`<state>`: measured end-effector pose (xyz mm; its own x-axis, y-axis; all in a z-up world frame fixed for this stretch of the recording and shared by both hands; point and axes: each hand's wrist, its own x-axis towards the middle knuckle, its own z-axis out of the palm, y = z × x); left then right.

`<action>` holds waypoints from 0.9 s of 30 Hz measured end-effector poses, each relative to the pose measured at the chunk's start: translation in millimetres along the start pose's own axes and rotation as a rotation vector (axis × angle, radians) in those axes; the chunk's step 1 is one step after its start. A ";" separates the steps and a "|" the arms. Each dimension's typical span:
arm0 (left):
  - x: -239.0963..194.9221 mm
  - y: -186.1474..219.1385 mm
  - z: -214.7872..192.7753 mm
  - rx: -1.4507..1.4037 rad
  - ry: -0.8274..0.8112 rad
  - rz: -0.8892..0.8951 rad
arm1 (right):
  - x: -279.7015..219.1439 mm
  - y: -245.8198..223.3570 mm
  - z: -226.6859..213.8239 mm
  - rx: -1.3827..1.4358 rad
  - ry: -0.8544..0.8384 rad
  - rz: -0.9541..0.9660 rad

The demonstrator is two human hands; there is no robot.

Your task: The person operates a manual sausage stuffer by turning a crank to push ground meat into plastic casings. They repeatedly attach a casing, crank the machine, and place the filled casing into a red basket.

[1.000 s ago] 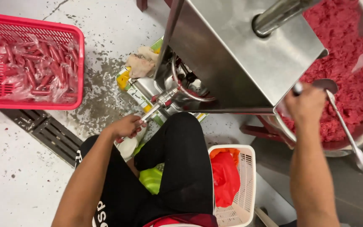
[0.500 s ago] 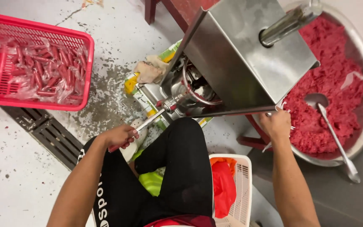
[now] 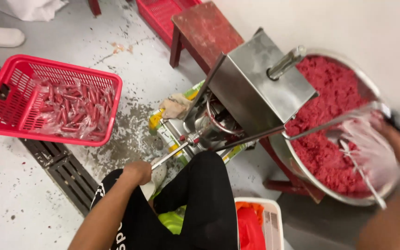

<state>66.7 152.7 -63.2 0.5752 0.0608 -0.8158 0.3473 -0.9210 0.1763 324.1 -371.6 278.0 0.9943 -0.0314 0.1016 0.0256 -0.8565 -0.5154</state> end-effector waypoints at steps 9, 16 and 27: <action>-94.1 -81.3 -70.2 -0.604 0.719 -0.315 | -257.4 -49.2 141.7 -0.153 -0.345 0.045; -2.1 -52.4 35.3 -0.599 0.880 0.128 | -211.4 73.1 321.3 1.162 -0.031 0.770; -107.0 131.2 88.2 -1.449 0.095 0.855 | -322.4 -4.1 288.9 1.513 -0.950 0.396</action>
<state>-14.6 -8.6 -1.4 0.9658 -0.1632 -0.2013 0.2501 0.3841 0.8888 33.2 -209.2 1.5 0.6656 0.6383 -0.3867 -0.6742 0.2921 -0.6784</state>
